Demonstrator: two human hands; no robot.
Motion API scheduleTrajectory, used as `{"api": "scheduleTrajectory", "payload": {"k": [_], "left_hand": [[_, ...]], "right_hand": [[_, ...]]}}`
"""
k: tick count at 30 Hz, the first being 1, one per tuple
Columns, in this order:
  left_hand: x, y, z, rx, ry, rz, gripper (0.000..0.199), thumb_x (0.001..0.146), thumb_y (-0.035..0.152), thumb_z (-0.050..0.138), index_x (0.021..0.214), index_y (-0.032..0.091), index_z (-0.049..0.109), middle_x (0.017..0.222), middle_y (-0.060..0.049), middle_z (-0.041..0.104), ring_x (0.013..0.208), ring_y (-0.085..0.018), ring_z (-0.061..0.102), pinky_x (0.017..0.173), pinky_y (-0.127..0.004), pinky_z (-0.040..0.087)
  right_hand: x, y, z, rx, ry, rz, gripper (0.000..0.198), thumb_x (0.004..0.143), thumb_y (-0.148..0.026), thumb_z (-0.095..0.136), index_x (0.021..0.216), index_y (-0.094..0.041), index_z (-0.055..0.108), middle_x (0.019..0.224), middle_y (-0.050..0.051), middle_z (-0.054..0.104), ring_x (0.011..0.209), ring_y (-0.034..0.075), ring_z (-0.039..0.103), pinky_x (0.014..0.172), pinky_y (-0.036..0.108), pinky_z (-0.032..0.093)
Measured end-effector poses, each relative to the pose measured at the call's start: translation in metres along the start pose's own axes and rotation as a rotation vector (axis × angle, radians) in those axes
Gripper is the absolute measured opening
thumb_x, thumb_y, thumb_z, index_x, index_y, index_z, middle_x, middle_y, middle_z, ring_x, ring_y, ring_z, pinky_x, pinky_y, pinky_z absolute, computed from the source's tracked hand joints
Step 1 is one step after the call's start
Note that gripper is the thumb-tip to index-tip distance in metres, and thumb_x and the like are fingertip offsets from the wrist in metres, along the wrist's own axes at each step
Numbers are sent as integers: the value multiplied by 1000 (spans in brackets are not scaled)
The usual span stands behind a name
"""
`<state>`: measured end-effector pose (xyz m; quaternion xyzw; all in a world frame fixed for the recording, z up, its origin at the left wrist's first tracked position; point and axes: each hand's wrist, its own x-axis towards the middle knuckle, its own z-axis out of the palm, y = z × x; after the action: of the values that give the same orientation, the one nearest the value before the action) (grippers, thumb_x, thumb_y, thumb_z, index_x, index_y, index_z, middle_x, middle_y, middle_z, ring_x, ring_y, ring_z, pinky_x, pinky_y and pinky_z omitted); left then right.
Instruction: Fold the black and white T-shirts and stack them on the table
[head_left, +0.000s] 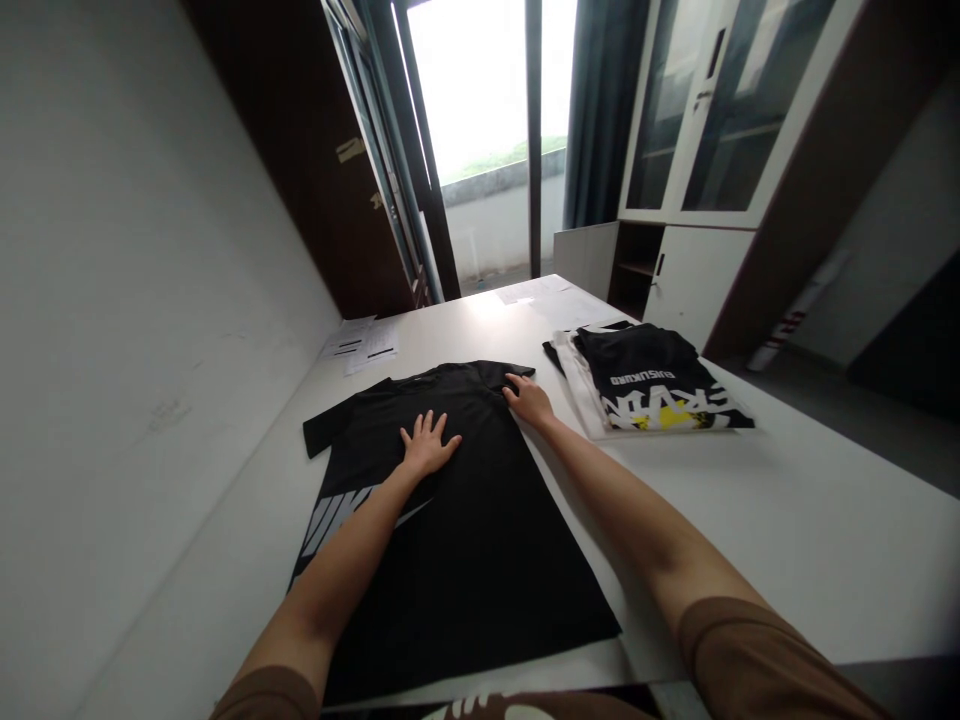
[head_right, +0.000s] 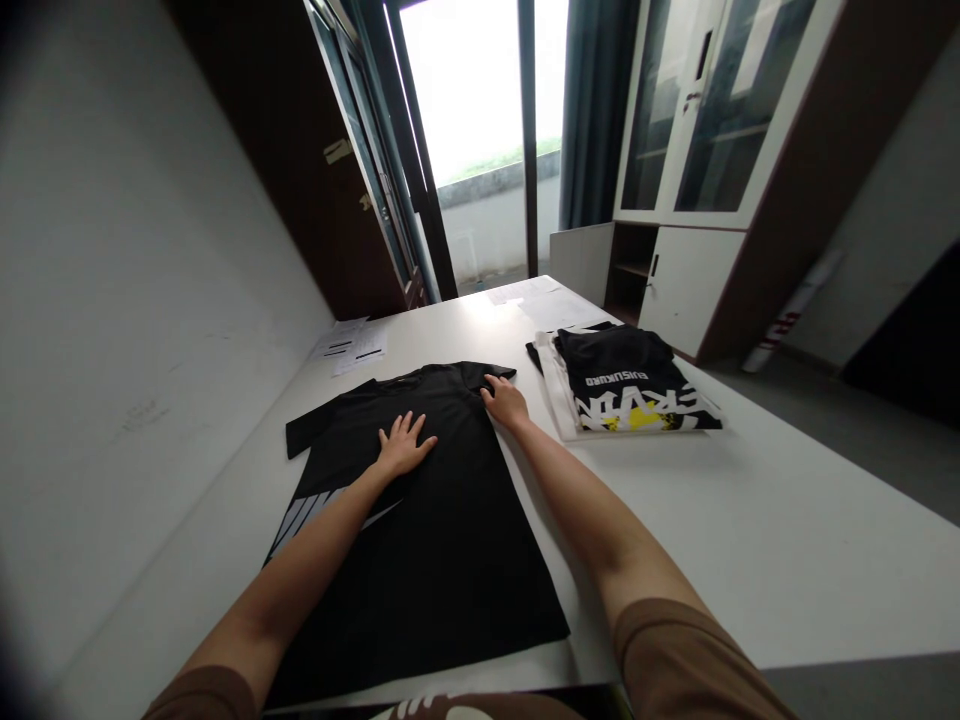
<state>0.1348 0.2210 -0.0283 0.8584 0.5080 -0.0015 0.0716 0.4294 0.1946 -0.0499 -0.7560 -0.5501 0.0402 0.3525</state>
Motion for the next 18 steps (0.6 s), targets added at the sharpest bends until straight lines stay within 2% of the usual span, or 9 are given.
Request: {"api": "scheduleTrajectory", "payload": {"k": [8, 18], "left_hand": [[-1, 5, -1, -7, -15, 2, 85, 94, 79, 24, 164, 33, 23, 174, -7, 11, 158, -40, 1, 119, -75, 6], [7, 5, -2, -9, -2, 17, 85, 94, 79, 23, 164, 32, 24, 173, -8, 12, 159, -39, 3, 119, -75, 6]], "right_hand": [[0, -1, 1, 14, 6, -3, 50, 100, -41, 55, 145, -22, 58, 141, 13, 61, 125, 29, 60, 110, 41, 44], [1, 2, 3, -3, 21, -23, 50, 100, -40, 54, 144, -19, 60, 141, 14, 60, 125, 30, 59, 110, 40, 45]]}}
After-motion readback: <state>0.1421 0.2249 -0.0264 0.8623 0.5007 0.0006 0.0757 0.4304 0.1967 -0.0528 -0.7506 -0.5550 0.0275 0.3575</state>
